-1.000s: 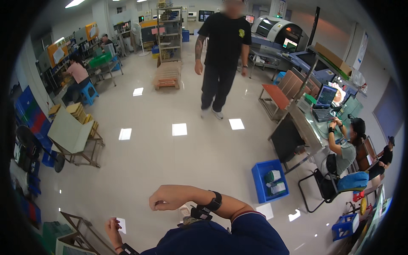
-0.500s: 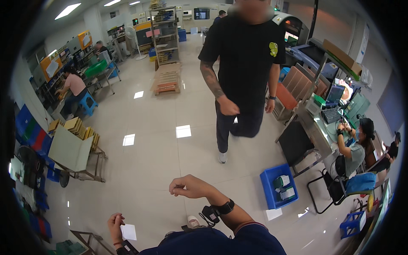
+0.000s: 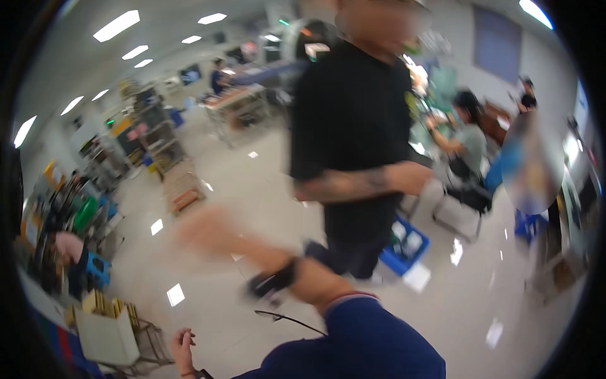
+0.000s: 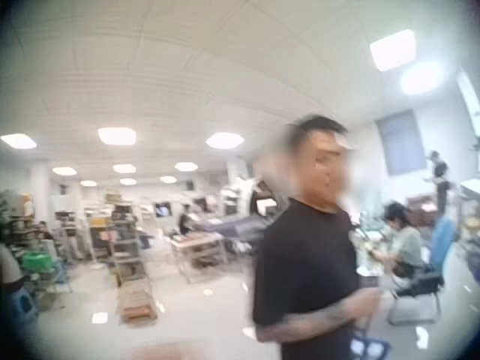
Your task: The person is moving trays of electronic components and walking through the production floor.
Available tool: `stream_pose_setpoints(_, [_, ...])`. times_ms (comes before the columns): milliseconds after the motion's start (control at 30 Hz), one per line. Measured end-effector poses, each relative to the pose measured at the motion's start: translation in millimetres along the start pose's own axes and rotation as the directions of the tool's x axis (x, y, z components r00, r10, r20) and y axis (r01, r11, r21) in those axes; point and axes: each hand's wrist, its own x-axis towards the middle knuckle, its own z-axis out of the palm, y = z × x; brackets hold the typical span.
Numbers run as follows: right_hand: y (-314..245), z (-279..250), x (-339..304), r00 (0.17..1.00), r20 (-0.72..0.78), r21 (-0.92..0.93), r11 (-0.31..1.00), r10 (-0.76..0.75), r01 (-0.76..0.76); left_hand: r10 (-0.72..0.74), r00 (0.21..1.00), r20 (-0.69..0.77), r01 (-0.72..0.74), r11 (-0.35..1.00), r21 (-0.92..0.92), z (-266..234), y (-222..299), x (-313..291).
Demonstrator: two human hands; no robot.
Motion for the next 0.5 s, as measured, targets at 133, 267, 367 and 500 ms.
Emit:
stream_pose_setpoints(133, [8,-184,-105,0.443,-0.875,0.116,0.974,0.193,-0.193,0.005,0.993,0.116,-0.01,0.999,0.048,49,7,25])
stream_pose_setpoints(267, [-118,4,-2,0.602,-0.794,-0.546,0.53,-0.082,-0.649,-0.119,0.977,0.179,0.098,0.987,0.125,-35,5,-44])
stream_pose_setpoints(367, [-88,79,20,0.722,-0.677,-0.29,0.849,0.144,-0.441,-0.133,0.988,0.078,0.12,0.982,0.144,-32,3,-50])
stream_pose_setpoints(500, [-75,159,61,0.825,-0.474,-0.138,0.899,0.308,-0.415,-0.083,0.991,0.103,0.067,0.986,0.154,-67,-16,-46])
